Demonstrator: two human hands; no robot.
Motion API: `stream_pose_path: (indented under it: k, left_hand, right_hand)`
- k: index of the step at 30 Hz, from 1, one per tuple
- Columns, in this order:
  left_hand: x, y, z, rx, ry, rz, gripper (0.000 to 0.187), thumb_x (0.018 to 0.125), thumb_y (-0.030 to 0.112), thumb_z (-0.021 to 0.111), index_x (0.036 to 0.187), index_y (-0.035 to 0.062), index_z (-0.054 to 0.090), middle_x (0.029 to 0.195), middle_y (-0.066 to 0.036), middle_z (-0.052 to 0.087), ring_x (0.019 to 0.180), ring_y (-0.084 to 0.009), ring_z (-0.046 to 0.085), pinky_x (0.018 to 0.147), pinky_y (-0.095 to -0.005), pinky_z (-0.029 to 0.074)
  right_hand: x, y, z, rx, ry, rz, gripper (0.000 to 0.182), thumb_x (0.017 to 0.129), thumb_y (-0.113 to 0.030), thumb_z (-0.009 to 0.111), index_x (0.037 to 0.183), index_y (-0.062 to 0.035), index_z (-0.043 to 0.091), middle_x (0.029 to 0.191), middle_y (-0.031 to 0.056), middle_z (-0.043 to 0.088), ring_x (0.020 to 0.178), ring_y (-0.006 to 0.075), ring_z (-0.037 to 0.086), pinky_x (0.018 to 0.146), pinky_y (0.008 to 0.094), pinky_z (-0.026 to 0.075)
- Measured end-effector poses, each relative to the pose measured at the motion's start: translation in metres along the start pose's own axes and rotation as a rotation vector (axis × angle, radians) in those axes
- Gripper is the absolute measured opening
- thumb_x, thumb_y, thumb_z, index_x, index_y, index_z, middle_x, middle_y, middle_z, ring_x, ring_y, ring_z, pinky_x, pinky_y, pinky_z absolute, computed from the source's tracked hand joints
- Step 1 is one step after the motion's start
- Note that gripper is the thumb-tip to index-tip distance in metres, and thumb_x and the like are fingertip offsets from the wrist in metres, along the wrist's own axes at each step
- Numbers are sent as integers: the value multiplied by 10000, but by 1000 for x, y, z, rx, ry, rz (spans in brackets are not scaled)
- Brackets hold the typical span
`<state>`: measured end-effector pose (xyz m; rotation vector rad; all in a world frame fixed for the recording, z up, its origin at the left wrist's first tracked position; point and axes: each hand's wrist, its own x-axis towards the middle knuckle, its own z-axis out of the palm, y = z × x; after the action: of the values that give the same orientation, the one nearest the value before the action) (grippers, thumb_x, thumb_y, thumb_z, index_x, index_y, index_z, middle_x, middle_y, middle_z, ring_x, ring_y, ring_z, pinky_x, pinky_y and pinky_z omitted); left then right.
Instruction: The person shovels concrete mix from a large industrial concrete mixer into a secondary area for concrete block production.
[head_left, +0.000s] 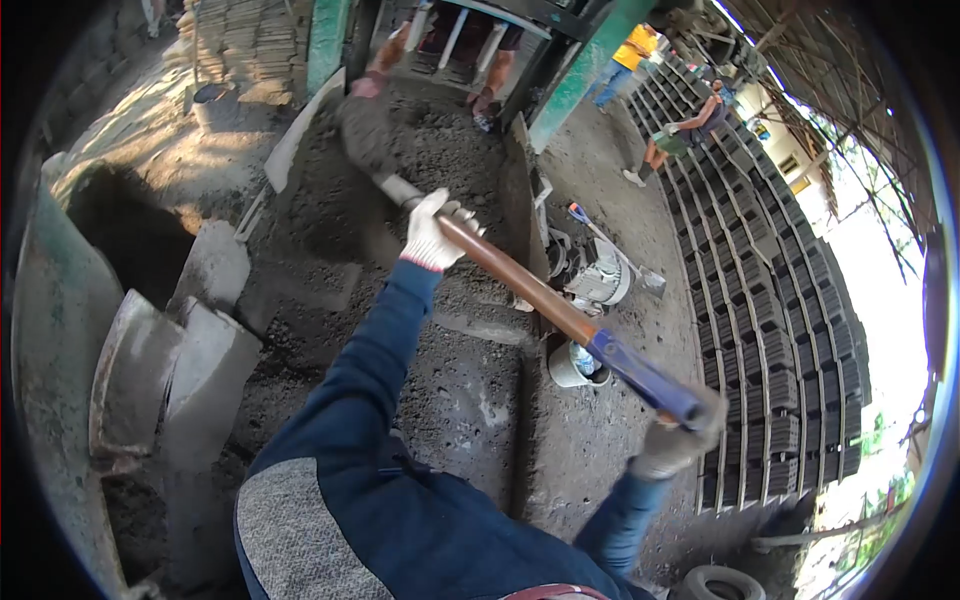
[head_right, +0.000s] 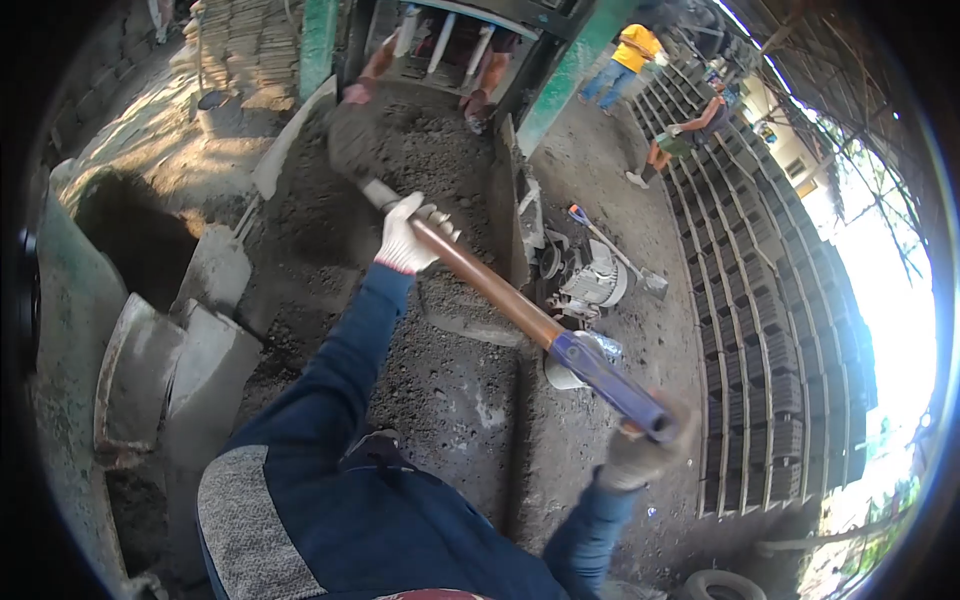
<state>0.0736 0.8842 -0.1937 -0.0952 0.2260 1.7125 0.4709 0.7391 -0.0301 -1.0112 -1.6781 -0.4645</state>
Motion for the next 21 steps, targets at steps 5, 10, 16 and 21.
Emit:
stream_pose_path:
  k: [5,10,16,21]
  left_hand:
    - [-59,-63,9,154,-143,-40,186,930,198,643,979,36,564,749,-142,616,740,-317,643,825,-538,536]
    - [-191,-149,-61,350,-444,-110,66,903,81,645,939,29,628,874,-129,655,953,-305,663,953,-500,496]
    - [-303,-173,-161,-33,132,54,111,941,117,609,880,25,609,902,-193,677,957,-381,660,972,-565,490]
    - [-350,-166,-234,-282,563,477,124,979,169,621,946,70,555,798,-111,583,799,-300,622,920,-594,526]
  right_hand:
    - [-169,131,23,541,-72,1123,267,928,-268,705,817,-34,643,655,56,574,524,190,548,470,375,432]
    - [-314,301,-21,503,-262,1961,82,860,-114,655,782,-94,642,636,55,538,445,216,490,408,378,373]
    - [-314,336,-15,450,-1177,1356,134,830,-118,711,916,-40,644,758,106,653,604,242,625,510,428,481]
    - [-158,147,18,772,-1322,53,407,879,-257,732,1184,-1,651,1158,153,664,1116,278,621,983,386,480]
